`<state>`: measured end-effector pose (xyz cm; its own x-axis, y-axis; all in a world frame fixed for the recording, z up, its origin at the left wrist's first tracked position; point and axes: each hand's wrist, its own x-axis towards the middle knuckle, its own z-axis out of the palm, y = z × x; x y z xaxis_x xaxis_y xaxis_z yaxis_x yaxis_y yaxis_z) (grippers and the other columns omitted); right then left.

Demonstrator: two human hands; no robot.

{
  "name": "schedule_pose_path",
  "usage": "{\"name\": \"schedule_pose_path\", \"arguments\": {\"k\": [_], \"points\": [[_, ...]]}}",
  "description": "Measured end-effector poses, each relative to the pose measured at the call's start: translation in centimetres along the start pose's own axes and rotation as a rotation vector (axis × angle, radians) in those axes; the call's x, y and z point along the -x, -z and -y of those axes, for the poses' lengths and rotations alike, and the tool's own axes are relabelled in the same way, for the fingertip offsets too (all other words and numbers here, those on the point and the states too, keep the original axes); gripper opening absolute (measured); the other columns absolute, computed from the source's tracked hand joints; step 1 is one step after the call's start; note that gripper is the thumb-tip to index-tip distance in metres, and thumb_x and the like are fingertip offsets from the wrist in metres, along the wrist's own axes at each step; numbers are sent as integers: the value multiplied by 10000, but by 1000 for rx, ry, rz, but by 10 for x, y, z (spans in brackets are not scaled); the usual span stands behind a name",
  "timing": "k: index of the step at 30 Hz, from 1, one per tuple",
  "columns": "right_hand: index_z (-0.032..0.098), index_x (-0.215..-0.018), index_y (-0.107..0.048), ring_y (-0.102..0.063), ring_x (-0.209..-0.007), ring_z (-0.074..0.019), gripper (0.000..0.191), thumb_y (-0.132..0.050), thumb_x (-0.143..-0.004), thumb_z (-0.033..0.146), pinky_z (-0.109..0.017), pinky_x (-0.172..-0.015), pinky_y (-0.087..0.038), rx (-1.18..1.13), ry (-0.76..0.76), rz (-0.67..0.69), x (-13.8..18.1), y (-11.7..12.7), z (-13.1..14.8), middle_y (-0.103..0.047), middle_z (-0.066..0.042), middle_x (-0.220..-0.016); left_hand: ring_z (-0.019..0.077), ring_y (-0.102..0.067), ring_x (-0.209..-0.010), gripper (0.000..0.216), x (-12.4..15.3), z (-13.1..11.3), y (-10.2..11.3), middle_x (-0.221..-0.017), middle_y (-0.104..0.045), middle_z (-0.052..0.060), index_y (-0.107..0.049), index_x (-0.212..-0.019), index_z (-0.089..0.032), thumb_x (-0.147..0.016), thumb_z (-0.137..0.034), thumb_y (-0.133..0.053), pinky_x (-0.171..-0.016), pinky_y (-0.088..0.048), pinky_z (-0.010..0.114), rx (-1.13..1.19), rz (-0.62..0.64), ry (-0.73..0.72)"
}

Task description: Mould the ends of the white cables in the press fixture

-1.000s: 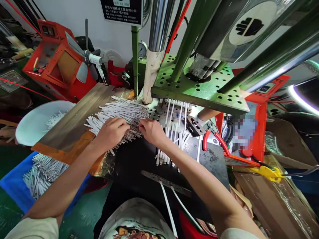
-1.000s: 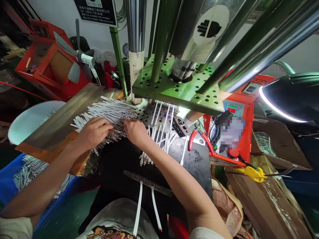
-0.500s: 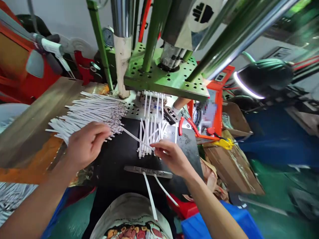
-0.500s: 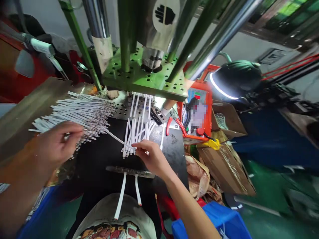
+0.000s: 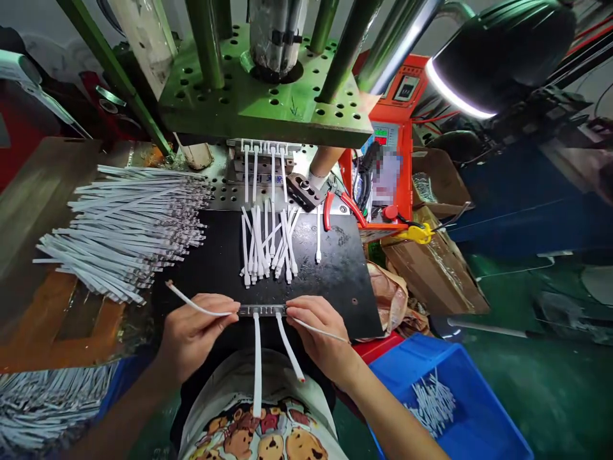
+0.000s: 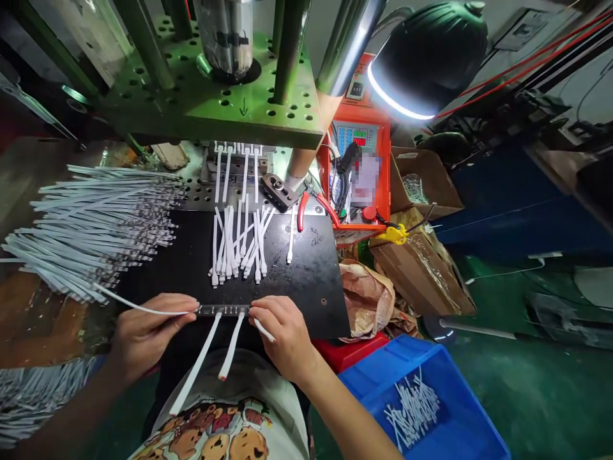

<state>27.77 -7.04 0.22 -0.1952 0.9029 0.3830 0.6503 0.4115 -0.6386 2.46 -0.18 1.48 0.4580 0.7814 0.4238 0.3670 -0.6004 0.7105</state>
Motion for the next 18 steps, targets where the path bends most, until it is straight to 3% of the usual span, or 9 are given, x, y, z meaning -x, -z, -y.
{"name": "schedule_pose_path", "arguments": {"k": [6, 12, 15, 18], "points": [[172, -1030, -619, -660, -896, -197, 172, -478, -958, 106, -345, -764, -540, 79, 67, 59, -6, 6, -1, -726, -89, -975, 149, -692, -883, 127, 4, 1, -12, -937, -737, 31, -667, -972, -196, -887, -103, -648, -805, -558, 284, -41, 110, -59], [175, -1018, -613, -640, -867, -189, 147, -483, -969, 126, -335, -754, -522, 64, 88, 49, -3, 2, -4, -722, -80, -956, 176, -671, -919, 192, 8, 4, -15, -974, -726, 52, -649, -1027, -182, -887, -57, -608, -830, -518, 323, -170, 130, -139], [171, -1028, -626, -628, -865, -178, 148, -499, -965, 128, -317, -771, -524, 20, 80, 255, -14, 20, -7, -700, -78, -972, 175, -659, -925, 193, 8, 0, -11, -987, -719, 56, -644, -1042, -173, -894, -60, -595, -837, -504, 325, -194, 182, -162], [177, -1120, -639, -644, -916, -169, 202, -568, -935, 136, -282, -823, -525, 1, 126, 543, -52, 49, -25, -681, -74, -1050, 180, -648, -1005, 239, -10, 0, 7, -1050, -706, 62, -632, -1118, -187, -927, -84, -532, -890, -509, 324, -183, 374, -177]]}}
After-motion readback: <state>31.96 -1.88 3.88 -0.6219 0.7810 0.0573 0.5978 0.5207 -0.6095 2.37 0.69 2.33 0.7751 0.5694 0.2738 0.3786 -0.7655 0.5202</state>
